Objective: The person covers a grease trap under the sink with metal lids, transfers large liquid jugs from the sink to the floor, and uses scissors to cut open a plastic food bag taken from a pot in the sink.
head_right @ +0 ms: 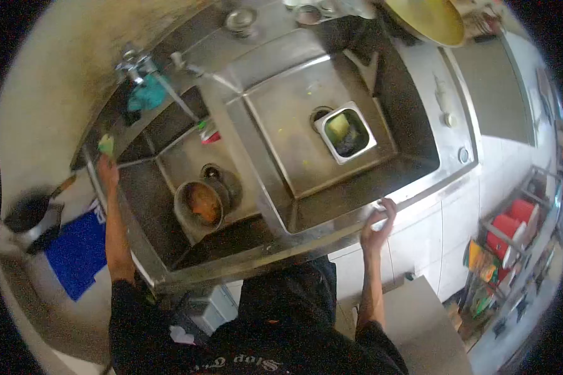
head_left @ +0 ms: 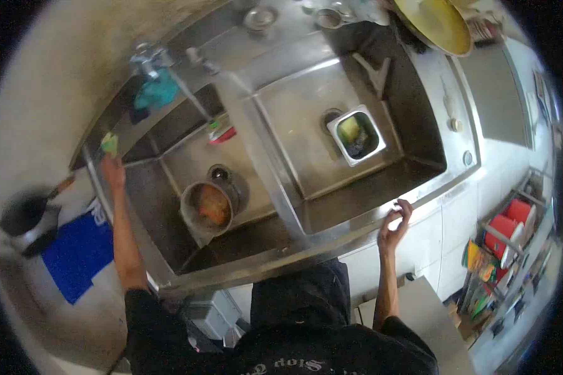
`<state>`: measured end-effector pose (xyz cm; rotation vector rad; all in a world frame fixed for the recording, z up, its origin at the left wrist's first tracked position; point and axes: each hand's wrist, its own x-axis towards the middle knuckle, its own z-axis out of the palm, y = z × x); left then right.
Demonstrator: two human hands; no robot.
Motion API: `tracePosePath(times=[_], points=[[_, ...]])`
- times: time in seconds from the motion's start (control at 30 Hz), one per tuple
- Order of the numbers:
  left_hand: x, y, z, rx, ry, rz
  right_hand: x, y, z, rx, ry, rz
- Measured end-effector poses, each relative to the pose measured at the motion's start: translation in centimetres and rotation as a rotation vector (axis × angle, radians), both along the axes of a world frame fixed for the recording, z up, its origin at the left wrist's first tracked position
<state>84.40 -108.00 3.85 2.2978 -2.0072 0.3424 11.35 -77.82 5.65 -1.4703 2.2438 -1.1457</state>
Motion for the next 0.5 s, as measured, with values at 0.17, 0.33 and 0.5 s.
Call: tracePosePath(times=[0.17,0.33,0.5], points=[[-11.7,5.5,-3.4,0.035,0.629,0.021,2.6,-11.2,1.6,0.269,-0.335,0.368],[-23.9,10.6,-8.5,0.378,1.168,0.198,11.1,-19.9,2.2,0.288,-0.485,0.612],[-28.5,6.6,-11.3,0.176,1.758,0.404,22.5,-31.9,4.7,-0.156,-0.454,0.777]])
